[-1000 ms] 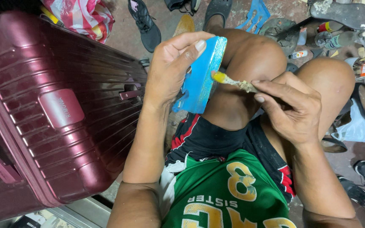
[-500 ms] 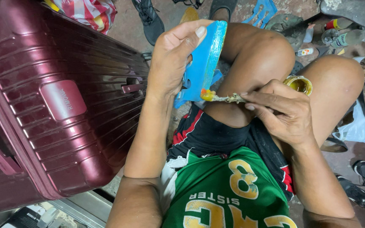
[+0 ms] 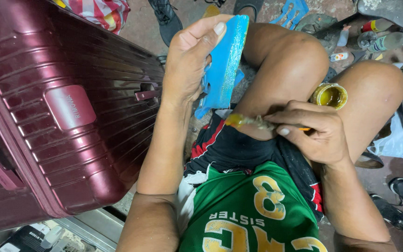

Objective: The person pours a yellow viscous liquid from a metal container into a small jar, then uses a brush to apply the liquid onto a blue plastic object. The person repeatedly dips the brush into the jar and spreads the liquid over the object's surface.

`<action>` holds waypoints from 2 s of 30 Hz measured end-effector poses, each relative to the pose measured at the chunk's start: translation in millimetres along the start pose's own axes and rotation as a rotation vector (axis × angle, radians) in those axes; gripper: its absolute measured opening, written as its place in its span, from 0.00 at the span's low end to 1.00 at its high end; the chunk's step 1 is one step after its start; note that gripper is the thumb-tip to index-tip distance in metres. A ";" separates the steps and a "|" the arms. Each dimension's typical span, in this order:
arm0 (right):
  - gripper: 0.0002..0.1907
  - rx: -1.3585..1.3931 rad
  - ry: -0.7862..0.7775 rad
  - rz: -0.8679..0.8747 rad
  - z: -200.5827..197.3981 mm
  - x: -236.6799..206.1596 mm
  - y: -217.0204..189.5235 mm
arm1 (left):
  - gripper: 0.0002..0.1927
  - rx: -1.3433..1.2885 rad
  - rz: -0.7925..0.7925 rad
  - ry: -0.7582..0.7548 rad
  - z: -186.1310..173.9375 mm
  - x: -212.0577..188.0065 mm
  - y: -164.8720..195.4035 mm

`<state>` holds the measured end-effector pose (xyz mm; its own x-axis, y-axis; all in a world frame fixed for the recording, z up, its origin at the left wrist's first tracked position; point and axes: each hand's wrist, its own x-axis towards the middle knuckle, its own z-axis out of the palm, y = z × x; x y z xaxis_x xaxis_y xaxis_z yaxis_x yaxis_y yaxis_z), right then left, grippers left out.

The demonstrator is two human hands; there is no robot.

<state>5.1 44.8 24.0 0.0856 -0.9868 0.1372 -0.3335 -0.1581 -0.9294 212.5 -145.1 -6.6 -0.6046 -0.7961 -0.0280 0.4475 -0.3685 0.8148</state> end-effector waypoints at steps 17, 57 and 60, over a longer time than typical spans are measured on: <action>0.10 -0.107 0.190 -0.010 7.6 4.4 2.1 | 0.15 0.008 -0.010 0.020 -3.9 2.0 -7.6; 0.07 -0.257 0.361 -0.021 -16.1 16.1 18.1 | 0.17 0.113 -0.074 -0.093 10.4 -8.0 5.4; 0.07 -0.300 0.468 -0.048 -22.6 16.5 23.2 | 0.18 0.168 -0.112 -0.114 9.6 -9.8 6.9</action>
<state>-22.4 24.0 12.4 -0.2960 -0.8771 0.3782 -0.5981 -0.1385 -0.7893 215.2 -135.2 4.8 -0.7194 -0.6915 -0.0661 0.2627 -0.3590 0.8956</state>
